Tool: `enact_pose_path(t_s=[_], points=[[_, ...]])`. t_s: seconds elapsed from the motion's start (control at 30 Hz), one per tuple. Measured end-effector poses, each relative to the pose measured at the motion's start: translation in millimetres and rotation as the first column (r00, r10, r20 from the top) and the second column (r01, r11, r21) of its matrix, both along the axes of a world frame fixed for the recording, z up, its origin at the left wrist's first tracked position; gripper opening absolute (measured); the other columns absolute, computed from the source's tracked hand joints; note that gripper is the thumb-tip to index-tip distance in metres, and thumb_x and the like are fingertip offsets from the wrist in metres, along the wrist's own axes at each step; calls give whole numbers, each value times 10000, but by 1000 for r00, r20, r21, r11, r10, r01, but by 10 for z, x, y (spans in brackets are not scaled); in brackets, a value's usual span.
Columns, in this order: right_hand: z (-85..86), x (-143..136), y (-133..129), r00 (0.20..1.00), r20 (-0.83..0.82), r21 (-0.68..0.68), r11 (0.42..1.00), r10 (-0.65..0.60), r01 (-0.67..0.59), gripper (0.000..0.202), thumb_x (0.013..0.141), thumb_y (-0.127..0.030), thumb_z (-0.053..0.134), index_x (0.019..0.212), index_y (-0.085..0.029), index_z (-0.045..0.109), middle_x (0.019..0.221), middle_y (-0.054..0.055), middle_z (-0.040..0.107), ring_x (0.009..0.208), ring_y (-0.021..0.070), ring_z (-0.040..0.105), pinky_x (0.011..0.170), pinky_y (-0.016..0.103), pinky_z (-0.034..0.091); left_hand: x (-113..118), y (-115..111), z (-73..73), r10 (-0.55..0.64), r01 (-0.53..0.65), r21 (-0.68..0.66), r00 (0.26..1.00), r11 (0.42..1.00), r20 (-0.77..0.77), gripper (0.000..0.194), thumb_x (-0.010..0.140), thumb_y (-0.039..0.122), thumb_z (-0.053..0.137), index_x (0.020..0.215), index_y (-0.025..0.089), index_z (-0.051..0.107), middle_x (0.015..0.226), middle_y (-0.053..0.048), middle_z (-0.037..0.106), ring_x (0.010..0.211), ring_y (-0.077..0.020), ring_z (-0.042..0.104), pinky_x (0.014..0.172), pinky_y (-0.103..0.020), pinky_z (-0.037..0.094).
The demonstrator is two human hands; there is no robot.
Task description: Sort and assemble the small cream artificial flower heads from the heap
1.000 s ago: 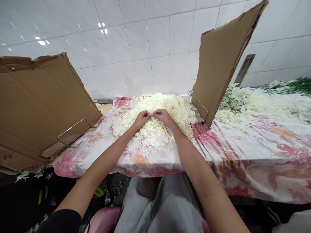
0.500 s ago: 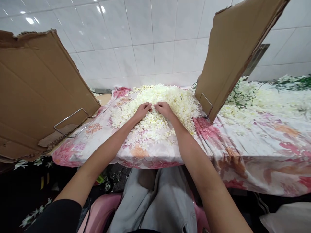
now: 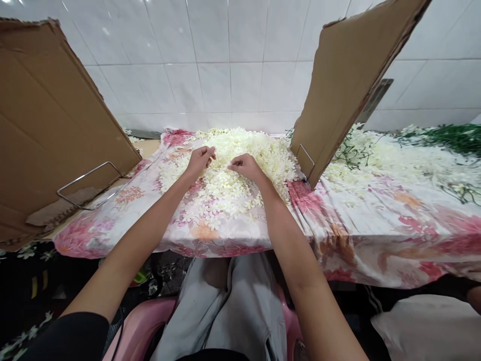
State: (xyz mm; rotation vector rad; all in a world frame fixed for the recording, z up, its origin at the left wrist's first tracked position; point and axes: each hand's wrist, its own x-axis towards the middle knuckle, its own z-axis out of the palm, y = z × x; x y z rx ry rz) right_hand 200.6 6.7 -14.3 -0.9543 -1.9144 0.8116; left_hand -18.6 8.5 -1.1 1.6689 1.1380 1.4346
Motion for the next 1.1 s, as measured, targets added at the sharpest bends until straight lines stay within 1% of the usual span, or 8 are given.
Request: enact_pose_path(t_s=[0.23, 0.3, 0.37, 0.43, 0.53, 0.7, 0.93, 1.1], points=[[87, 17, 34, 984, -109, 50, 988, -140, 146, 720, 762, -902, 616, 673, -187, 633, 619, 52, 595, 583, 170, 570, 601, 312, 511, -57, -25, 100, 199, -180, 117, 964, 977, -178, 625, 939, 765, 537, 681, 201, 615, 793, -77, 684, 862, -217, 652, 874, -347, 515], [120, 80, 41, 965, -88, 131, 957, -248, 258, 760, 809, -923, 532, 823, -183, 704, 803, 111, 688, 779, 243, 671, 723, 360, 572, -62, -103, 158, 248, -203, 164, 911, 965, -330, 663, 969, 787, 436, 760, 208, 681, 959, -93, 735, 1106, -279, 659, 1093, -446, 455], [142, 156, 23, 935, 32, 199, 919, -352, 340, 826, 791, -921, 569, 1188, -215, 732, 1231, 171, 704, 1172, 349, 655, 933, 457, 575, -70, -212, 226, 265, -177, 216, 820, 960, -507, 648, 958, 809, 427, 919, 244, 743, 1187, -79, 731, 1353, -331, 551, 1252, -563, 277], [142, 221, -12, 867, 269, 185, 906, -419, 380, 1024, 727, -923, 648, 1539, -309, 537, 1602, 168, 485, 1492, 446, 413, 1109, 602, 468, -71, -317, 281, 179, -44, 214, 721, 976, -669, 674, 862, 860, 548, 1220, 316, 725, 1438, -63, 637, 1529, -380, 372, 1297, -639, 116], [111, 260, -64, 721, 614, 46, 926, -322, 374, 1285, 638, -946, 698, 1700, -370, 260, 1762, 157, 224, 1597, 539, 154, 1172, 767, 297, -39, -397, 287, -20, 159, 86, 569, 983, -822, 1086, 674, 911, 695, 1590, 381, 449, 1688, -92, 390, 1628, -464, 119, 1281, -712, 45], [94, 207, -114, 605, 772, -30, 940, -193, 339, 1231, 679, -921, 692, 1697, -389, 252, 1772, 153, 193, 1581, 537, 205, 1191, 762, 267, 77, -353, 104, -261, 224, -190, 349, 956, -900, 1315, 576, 919, 722, 1685, 386, 256, 1784, -129, 151, 1624, -519, 63, 1247, -768, 110], [-38, 124, -127, 672, 629, 217, 919, -390, 330, 697, 998, -688, 495, 1504, -210, 524, 1451, 234, 574, 1306, 423, 571, 1038, 541, 490, 162, -306, -45, -116, 181, -28, 495, 983, -861, 845, 810, 702, 687, 1497, 238, 523, 1478, -178, 534, 1401, -420, 498, 1122, -524, 463], [-105, 75, -73, 645, 592, 341, 875, -483, 343, 516, 1081, -506, 392, 1339, -132, 637, 1213, 228, 716, 1141, 380, 655, 951, 448, 510, 184, -175, -137, 9, 161, 105, 507, 981, -862, 527, 905, 404, 643, 1383, 191, 580, 1336, -146, 652, 1225, -335, 630, 1025, -419, 508]])
